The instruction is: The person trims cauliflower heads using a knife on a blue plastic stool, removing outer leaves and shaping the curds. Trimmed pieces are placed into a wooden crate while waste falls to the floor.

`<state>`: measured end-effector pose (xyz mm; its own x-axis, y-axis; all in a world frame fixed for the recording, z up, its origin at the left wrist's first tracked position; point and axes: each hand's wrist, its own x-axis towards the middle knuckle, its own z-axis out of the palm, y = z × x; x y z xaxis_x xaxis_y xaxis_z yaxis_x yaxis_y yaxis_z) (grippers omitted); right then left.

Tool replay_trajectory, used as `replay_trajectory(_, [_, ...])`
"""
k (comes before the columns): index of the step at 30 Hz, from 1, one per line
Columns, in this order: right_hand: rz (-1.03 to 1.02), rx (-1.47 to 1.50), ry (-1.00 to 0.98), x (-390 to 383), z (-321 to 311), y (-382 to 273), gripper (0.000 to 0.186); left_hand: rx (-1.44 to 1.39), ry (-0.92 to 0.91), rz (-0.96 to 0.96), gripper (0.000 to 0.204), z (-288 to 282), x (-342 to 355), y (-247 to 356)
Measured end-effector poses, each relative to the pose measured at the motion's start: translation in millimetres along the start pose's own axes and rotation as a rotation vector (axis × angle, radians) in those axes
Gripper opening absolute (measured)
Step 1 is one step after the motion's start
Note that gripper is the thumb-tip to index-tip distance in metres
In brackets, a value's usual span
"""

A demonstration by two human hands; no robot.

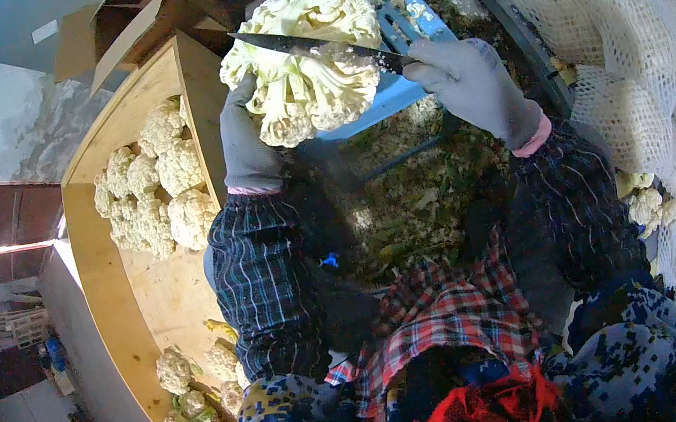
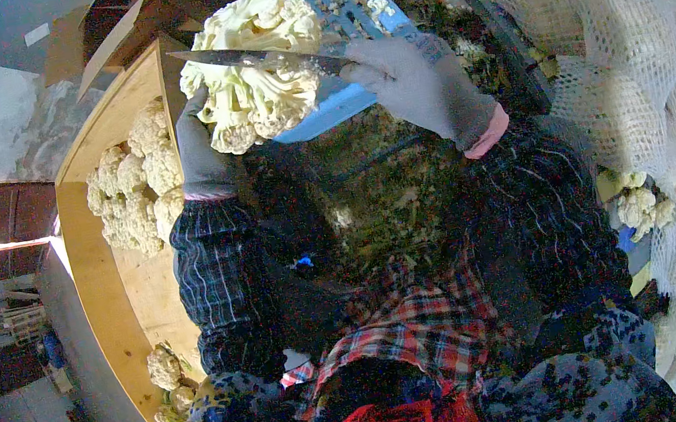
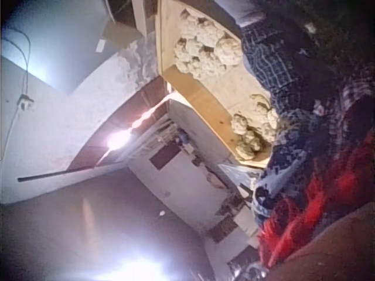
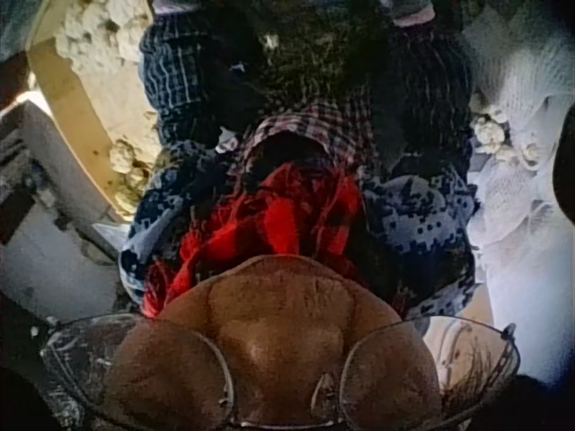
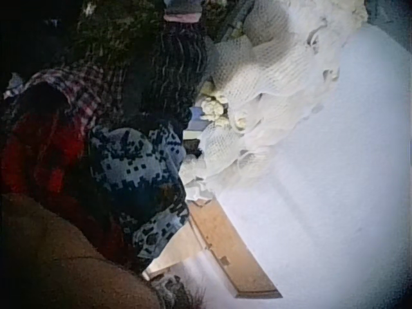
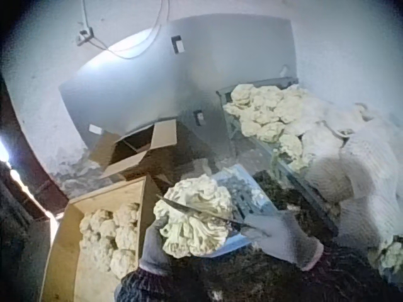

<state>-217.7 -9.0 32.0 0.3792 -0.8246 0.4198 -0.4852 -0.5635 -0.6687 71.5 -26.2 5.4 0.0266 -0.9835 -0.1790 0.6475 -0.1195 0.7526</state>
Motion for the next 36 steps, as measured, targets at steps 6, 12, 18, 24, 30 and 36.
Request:
replay_trajectory(6, [0.015,0.062,-0.066,2,12,3,0.02,0.017,-0.014,-0.031,0.042,-7,3,-3])
replay_trajectory(12, [0.291,0.372,-0.325,5,10,7,0.032,0.036,-0.045,-0.076,0.042,-10,7,-5])
replay_trajectory(18, [0.093,0.221,-0.27,6,10,3,0.032,0.083,-0.115,-0.055,0.039,-11,3,-7])
replay_trajectory(24, [0.141,0.23,-0.422,3,0,4,0.024,0.412,-0.216,0.121,0.035,-7,-7,-5])
replay_trajectory(30, [0.145,0.216,-0.414,5,9,2,0.022,0.342,-0.197,0.085,0.038,-17,-1,-10])
replay_trajectory(36, [0.419,0.504,-0.84,3,-16,7,0.029,-0.065,-0.066,-0.175,0.044,-24,20,-6])
